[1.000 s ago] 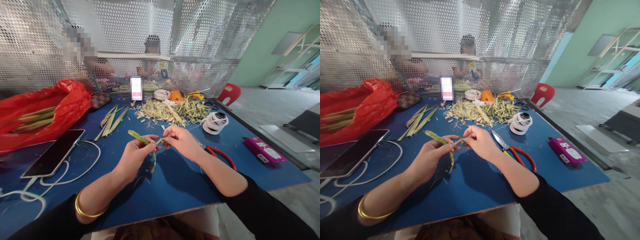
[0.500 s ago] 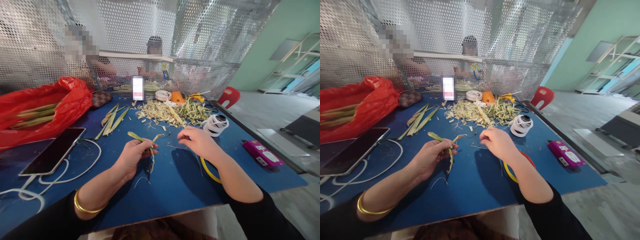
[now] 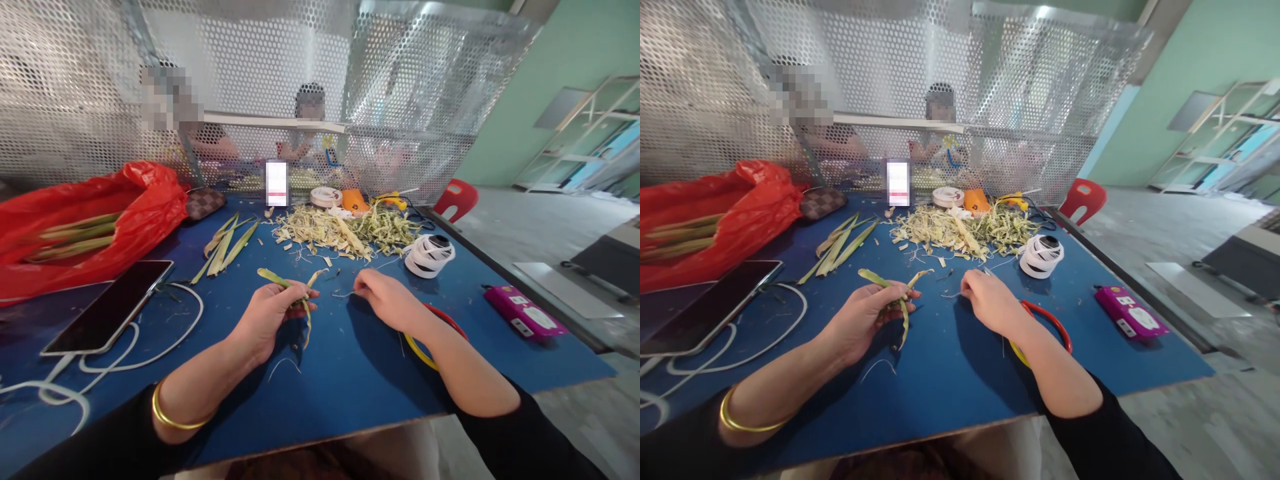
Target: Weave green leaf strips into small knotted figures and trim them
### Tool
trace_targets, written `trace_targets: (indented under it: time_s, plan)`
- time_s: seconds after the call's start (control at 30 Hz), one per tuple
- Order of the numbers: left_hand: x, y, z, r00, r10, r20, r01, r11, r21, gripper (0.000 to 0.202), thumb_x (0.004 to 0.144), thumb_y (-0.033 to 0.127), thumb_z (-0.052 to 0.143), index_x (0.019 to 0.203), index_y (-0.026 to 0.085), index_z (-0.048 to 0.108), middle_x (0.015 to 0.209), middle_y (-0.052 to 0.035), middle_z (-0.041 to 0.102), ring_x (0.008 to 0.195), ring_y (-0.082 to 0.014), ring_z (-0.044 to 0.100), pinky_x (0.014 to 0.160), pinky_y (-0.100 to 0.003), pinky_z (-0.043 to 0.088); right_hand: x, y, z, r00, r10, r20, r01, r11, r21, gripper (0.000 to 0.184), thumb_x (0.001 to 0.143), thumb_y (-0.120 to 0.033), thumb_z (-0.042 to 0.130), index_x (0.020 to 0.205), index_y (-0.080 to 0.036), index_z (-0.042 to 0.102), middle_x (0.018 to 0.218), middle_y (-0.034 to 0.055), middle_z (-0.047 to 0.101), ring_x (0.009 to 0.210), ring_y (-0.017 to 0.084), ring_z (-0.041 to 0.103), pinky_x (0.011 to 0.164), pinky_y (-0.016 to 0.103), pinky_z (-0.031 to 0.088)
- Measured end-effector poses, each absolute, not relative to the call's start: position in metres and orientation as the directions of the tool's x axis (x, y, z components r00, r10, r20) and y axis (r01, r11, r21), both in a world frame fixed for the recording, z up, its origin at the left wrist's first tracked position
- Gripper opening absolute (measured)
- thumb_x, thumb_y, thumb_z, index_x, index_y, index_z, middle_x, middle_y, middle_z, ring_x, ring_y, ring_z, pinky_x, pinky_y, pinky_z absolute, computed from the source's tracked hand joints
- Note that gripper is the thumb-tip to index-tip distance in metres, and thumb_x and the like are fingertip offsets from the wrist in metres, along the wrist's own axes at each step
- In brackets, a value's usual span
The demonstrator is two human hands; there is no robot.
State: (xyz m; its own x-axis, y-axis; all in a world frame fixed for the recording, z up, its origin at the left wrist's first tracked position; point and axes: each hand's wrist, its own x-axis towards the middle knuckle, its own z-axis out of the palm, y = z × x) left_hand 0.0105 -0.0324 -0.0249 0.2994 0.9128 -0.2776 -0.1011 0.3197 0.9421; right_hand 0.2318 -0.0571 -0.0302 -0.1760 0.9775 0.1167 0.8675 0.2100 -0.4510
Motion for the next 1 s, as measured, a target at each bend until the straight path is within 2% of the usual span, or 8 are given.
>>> trace_targets:
  time_s: [0.13,0.2,0.3,0.4,0.57,0.73,0.87,1.0]
  plan:
    - [0.011,-0.034,-0.024,0.322,0.916,-0.241,-0.133,0.295,0.946,0.018,0.071,0.032,0.069,0.076,0.014,0.069,0.098,-0.0094,0.071,0.073,-0.0157,0.066,0.065,-0.025,0.049,0.225,-0.059,-0.026,-0.133,0.991,-0.01,0.48,0.055,-0.876,0.013,0.088,-0.02,0.038,0.076,-0.021,0.04,0.065,-0.0036,0.056,0.055,0.011,0.058,0.061,0.028,0.047]
    - [0.012,-0.035,-0.022,0.348,0.91,-0.227,-0.145,0.292,0.945,0.019,0.072,0.033,0.069,0.076,0.014,0.069,0.099,-0.0093,0.07,0.075,-0.0169,0.067,0.064,-0.026,0.048,0.219,-0.06,-0.024,-0.154,0.983,-0.104,0.244,-0.065,-0.968,0.012,0.086,-0.025,0.045,0.075,-0.021,0.042,0.062,-0.0068,0.051,0.04,0.007,0.048,0.049,0.025,0.046]
    - [0.012,-0.037,-0.022,0.41,0.886,-0.216,-0.168,0.306,0.937,0.019,0.074,0.033,0.067,0.074,0.015,0.068,0.097,-0.0084,0.07,0.079,-0.018,0.067,0.066,-0.025,0.048,0.207,-0.059,-0.019,-0.193,0.959,-0.205,0.242,-0.156,-0.958,0.01,0.082,-0.027,0.051,0.077,-0.02,0.047,0.058,-0.0081,0.049,0.033,0.003,0.032,0.034,0.018,0.029]
    - [0.011,-0.037,-0.024,0.487,0.84,-0.24,-0.164,0.358,0.919,0.017,0.075,0.032,0.066,0.077,0.015,0.067,0.089,-0.0089,0.071,0.079,-0.0184,0.067,0.068,-0.025,0.049,0.193,-0.053,-0.013,-0.235,0.94,-0.246,0.309,-0.168,-0.936,0.004,0.079,-0.022,0.051,0.077,-0.018,0.052,0.054,-0.0079,0.05,0.034,0.002,0.027,0.034,0.017,0.019]
    - [0.008,-0.033,-0.024,0.491,0.81,-0.321,-0.087,0.412,0.907,0.018,0.073,0.031,0.067,0.08,0.014,0.066,0.086,-0.0092,0.072,0.077,-0.0192,0.068,0.074,-0.028,0.05,0.176,-0.042,-0.01,-0.234,0.96,-0.154,0.334,-0.07,-0.94,0.007,0.073,-0.013,0.05,0.073,-0.017,0.056,0.055,-0.0065,0.051,0.038,0.003,0.03,0.037,0.018,0.02]
    - [0.009,-0.031,-0.021,0.379,0.87,-0.315,-0.052,0.36,0.932,0.014,0.071,0.029,0.067,0.071,0.015,0.065,0.075,-0.0057,0.07,0.065,-0.0168,0.067,0.072,-0.029,0.05,0.181,-0.045,-0.016,-0.247,0.95,-0.193,0.272,-0.123,-0.955,0.012,0.078,-0.018,0.051,0.089,-0.017,0.057,0.061,-0.0043,0.053,0.041,0.005,0.035,0.037,0.018,0.023]
    - [0.01,-0.029,-0.022,0.321,0.9,-0.296,-0.076,0.336,0.939,0.014,0.071,0.028,0.065,0.065,0.015,0.064,0.07,-0.0041,0.068,0.064,-0.0159,0.066,0.071,-0.029,0.05,0.19,-0.049,-0.015,-0.266,0.954,-0.136,0.436,-0.007,-0.9,0.008,0.081,-0.024,0.054,0.081,-0.019,0.06,0.063,-0.002,0.058,0.046,0.008,0.041,0.042,0.021,0.03]
    - [0.01,-0.027,-0.024,0.325,0.892,-0.316,-0.074,0.357,0.931,0.017,0.072,0.029,0.064,0.064,0.015,0.065,0.07,-0.0048,0.068,0.065,-0.0155,0.064,0.072,-0.028,0.05,0.192,-0.049,-0.013,-0.18,0.98,0.084,0.619,0.179,-0.765,0.016,0.082,-0.024,0.055,0.067,-0.02,0.057,0.057,-0.0038,0.051,0.051,0.01,0.042,0.05,0.023,0.033]
